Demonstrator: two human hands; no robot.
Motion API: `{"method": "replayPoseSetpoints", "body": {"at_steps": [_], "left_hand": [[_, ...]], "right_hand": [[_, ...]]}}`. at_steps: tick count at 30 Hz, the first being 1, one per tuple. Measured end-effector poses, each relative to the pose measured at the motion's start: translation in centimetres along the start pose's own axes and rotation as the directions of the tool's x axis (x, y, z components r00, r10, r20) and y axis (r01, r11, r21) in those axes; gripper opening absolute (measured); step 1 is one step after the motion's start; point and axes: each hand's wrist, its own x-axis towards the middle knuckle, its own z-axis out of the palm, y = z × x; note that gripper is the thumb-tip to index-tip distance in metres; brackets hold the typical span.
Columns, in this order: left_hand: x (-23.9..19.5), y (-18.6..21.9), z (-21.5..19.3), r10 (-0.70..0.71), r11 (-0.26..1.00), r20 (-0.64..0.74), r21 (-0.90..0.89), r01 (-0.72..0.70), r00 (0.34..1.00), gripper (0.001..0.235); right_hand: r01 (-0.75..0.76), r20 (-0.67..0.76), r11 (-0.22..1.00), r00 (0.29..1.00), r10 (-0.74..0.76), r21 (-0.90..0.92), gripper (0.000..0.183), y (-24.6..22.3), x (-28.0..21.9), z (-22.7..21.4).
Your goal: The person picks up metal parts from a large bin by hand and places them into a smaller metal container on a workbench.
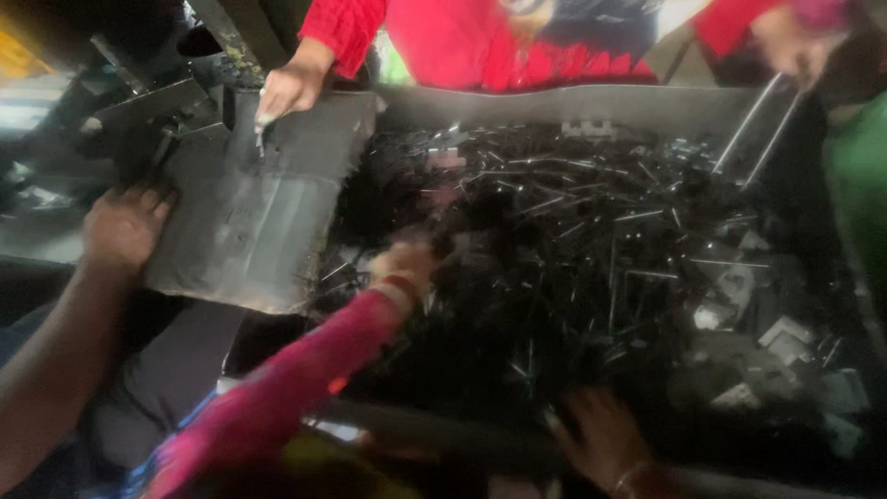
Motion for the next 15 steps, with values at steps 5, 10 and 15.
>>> {"method": "replayPoseSetpoints", "body": {"at_steps": [5, 10, 15], "left_hand": [[4.5, 7.9, 2.2, 0.055, 0.985, 0.107, 0.158, -0.072, 0.993, 0.038], [-0.2, 7.5, 0.7, 0.079, 0.96, 0.152, 0.256, -0.117, 0.985, 0.074], [-8.0, 0.5, -3.1, 0.009, 0.958, 0.286, 0.272, -0.09, 0.958, 0.085]], "right_hand": [[-0.062, 0.011, 0.99, 0.998, 0.064, -0.131, 0.06, 0.1, 0.1, 0.3], [0.002, -0.035, 0.997, 0.999, -0.005, -0.081, 0.065, 1.5, 0.0, 1.1], [0.024, -0.115, 0.997, 0.993, -0.033, -0.076, 0.056, 1.5, 0.8, 1.6]]}}
